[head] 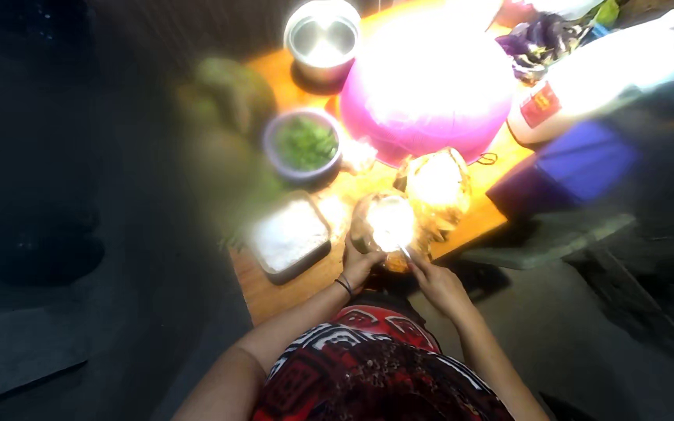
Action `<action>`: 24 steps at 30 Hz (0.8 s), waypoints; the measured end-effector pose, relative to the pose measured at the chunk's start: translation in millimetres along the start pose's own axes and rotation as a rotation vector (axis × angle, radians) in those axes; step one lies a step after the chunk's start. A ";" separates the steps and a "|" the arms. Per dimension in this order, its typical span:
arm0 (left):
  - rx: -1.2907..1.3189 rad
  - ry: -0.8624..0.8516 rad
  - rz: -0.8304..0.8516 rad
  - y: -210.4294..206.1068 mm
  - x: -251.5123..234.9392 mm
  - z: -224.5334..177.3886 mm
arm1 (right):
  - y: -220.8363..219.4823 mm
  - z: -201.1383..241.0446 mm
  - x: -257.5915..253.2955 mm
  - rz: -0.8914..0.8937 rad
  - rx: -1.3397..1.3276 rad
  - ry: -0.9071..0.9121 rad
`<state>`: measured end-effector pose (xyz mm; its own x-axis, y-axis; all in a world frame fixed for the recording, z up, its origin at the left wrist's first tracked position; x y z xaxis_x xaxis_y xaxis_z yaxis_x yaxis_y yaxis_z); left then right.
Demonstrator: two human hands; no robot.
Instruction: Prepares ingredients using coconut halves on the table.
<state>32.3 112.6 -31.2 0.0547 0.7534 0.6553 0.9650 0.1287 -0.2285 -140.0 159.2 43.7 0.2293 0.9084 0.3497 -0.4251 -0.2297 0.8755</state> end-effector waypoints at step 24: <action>-0.009 -0.139 -0.062 -3.4 22.0 11.8 | 28.7 63.3 -26.9 0.154 0.663 0.043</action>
Point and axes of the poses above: each hand's wrist, its own x-axis away from the middle knuckle, its own y-axis out of the back of the hand, z = x × y, the point moved 2 cm from there along -x, towards the middle knuckle, and after that the axes turned 13 degrees about -z, right-handed, at the moved point
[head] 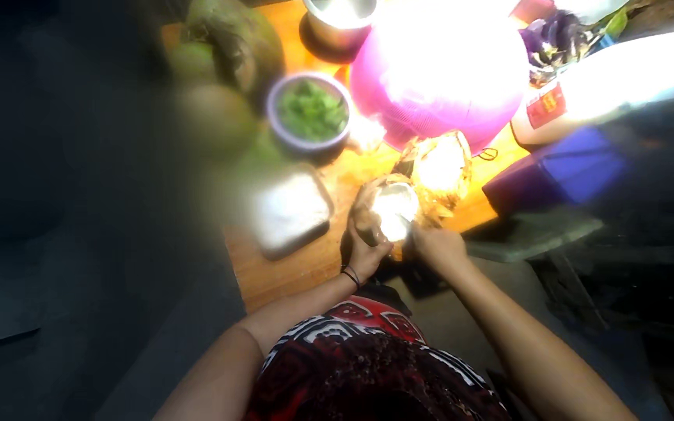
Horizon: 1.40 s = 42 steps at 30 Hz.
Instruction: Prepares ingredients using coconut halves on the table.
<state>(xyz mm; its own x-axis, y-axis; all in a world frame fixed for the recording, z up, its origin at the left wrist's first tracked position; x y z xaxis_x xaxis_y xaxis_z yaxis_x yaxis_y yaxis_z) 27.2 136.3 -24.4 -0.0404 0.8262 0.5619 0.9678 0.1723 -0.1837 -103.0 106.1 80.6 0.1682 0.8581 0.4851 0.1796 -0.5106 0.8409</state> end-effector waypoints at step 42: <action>-0.123 -0.047 -0.021 -4.5 14.9 6.6 | 12.7 -17.7 18.0 0.001 0.069 0.045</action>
Point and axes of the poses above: each hand's wrist, its own x-axis away from the middle knuckle, its own y-axis out of the back of the hand, z = x × y, the point moved 2 cm from there along -x, towards the middle knuckle, and after that the axes turned 13 degrees about -z, right-handed, at the moved point
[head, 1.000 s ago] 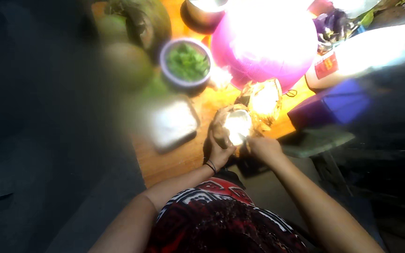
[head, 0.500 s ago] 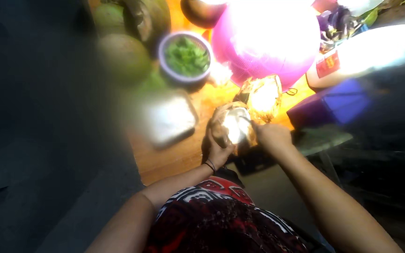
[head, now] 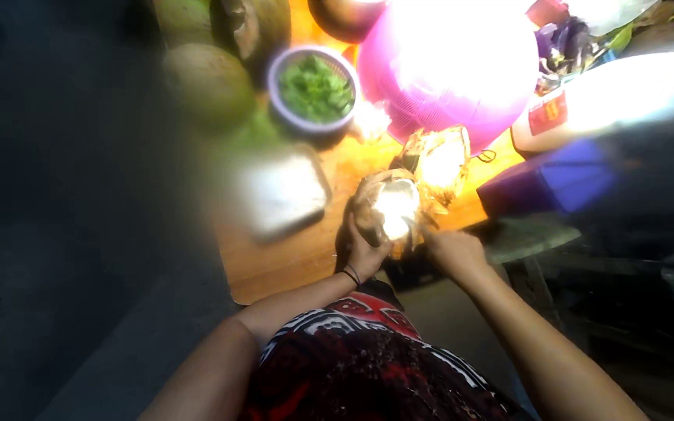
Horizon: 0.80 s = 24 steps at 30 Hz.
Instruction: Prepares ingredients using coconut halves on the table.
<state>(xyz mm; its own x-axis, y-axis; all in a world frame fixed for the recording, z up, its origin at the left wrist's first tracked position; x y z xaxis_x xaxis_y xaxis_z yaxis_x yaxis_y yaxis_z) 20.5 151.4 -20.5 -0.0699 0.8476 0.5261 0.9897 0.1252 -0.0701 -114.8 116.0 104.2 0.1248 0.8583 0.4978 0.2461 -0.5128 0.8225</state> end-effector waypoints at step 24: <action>0.046 -0.069 -0.044 -10.8 -9.8 -4.1 | 9.3 -5.0 0.9 0.054 0.040 0.003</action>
Point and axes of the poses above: each hand's wrist, its own x-axis away from the middle knuckle, its own y-axis out of the back of the hand, z = x × y, the point moved 2 cm from there along -x, towards the middle knuckle, and after that the axes turned 13 degrees about -z, right-handed, at the moved point
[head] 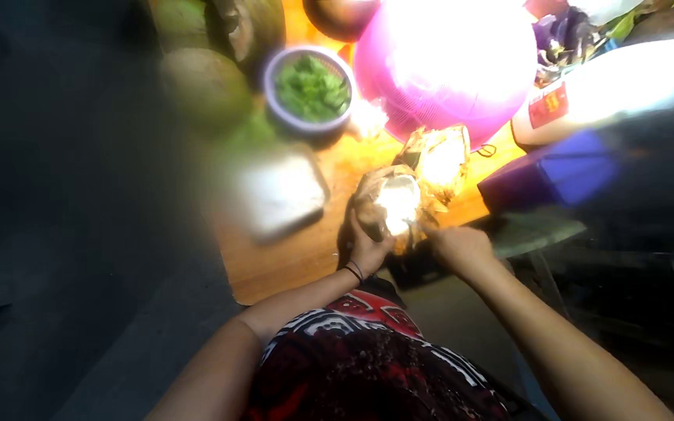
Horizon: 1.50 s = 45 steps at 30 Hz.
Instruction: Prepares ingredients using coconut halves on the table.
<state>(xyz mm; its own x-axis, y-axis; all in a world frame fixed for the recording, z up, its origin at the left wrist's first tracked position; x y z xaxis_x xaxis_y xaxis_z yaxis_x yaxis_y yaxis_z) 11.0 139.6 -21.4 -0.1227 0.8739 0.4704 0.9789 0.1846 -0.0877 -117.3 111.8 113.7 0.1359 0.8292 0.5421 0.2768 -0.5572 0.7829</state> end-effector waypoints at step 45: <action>0.008 0.026 -0.002 -0.3 -2.8 -4.1 | 22.4 5.9 -11.3 0.050 -0.046 -0.058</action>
<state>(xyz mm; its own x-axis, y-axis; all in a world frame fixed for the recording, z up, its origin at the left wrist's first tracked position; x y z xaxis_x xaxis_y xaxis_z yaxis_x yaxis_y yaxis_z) 11.8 135.3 -19.1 -0.1197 0.8615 0.4934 0.9773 0.1899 -0.0944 -107.0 90.3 123.4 0.2035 0.8009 0.5632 0.2249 -0.5981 0.7692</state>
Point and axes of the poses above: each hand's wrist, its own x-axis away from the middle knuckle, its own y-axis out of the back of the hand, z = x × y, the point moved 2 cm from there along -x, towards the middle knuckle, and after that the axes turned 13 degrees about -z, right-handed, at the moved point
